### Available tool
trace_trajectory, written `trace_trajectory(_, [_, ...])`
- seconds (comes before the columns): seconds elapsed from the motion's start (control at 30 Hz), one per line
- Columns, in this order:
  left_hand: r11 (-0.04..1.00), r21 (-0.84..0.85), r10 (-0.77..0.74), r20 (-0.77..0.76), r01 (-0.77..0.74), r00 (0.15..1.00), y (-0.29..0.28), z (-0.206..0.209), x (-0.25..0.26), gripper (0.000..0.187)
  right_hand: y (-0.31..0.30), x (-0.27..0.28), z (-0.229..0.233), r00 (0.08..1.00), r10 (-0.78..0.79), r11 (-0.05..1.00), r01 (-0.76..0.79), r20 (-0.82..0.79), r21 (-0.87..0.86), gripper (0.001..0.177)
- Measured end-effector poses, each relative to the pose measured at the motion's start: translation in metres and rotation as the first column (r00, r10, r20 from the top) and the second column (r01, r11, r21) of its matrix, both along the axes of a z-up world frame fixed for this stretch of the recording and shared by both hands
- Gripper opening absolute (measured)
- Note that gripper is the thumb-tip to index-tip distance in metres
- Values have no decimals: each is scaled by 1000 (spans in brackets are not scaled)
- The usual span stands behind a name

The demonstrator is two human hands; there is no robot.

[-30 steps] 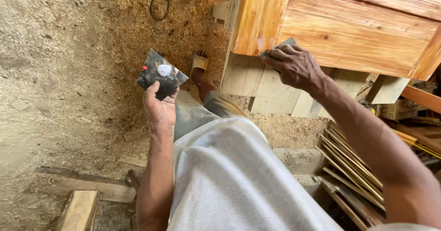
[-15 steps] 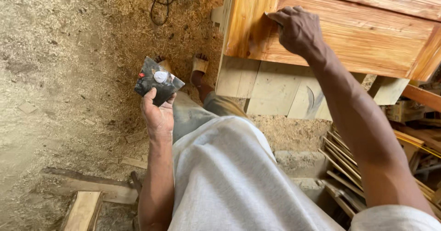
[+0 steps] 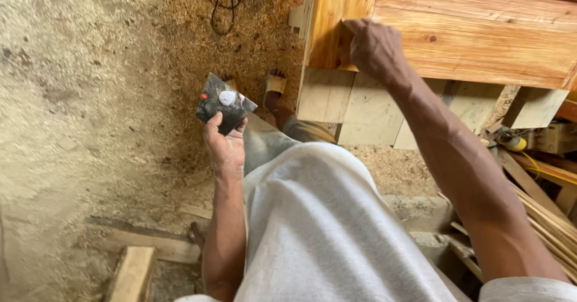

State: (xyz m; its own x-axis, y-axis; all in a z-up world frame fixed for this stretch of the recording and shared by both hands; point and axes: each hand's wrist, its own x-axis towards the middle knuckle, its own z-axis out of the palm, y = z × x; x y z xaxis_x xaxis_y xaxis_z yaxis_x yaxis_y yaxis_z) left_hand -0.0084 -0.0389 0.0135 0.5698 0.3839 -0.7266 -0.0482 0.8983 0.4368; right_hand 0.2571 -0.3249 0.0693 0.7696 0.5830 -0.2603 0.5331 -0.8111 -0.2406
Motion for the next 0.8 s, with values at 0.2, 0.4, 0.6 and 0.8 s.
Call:
trace_trajectory(0.2, [1000,4,-23,-35,23,999,22,3,-9,48,6,-60,5,986,152,988,-152,-68,5,41])
trace_trajectory(0.4, [998,3,-64,-68,65,996,47,3,-24,45,44,-29,25,968,240,970,-237,-67,59,34])
trace_trajectory(0.6, [1000,-11,-24,46,25,999,99,-7,-42,43,83,-49,17,968,249,962,-251,-32,-104,35])
trace_trajectory(0.8, [994,49,-99,-22,100,995,120,-3,-39,45,48,-74,-8,843,480,857,-509,-241,-74,34])
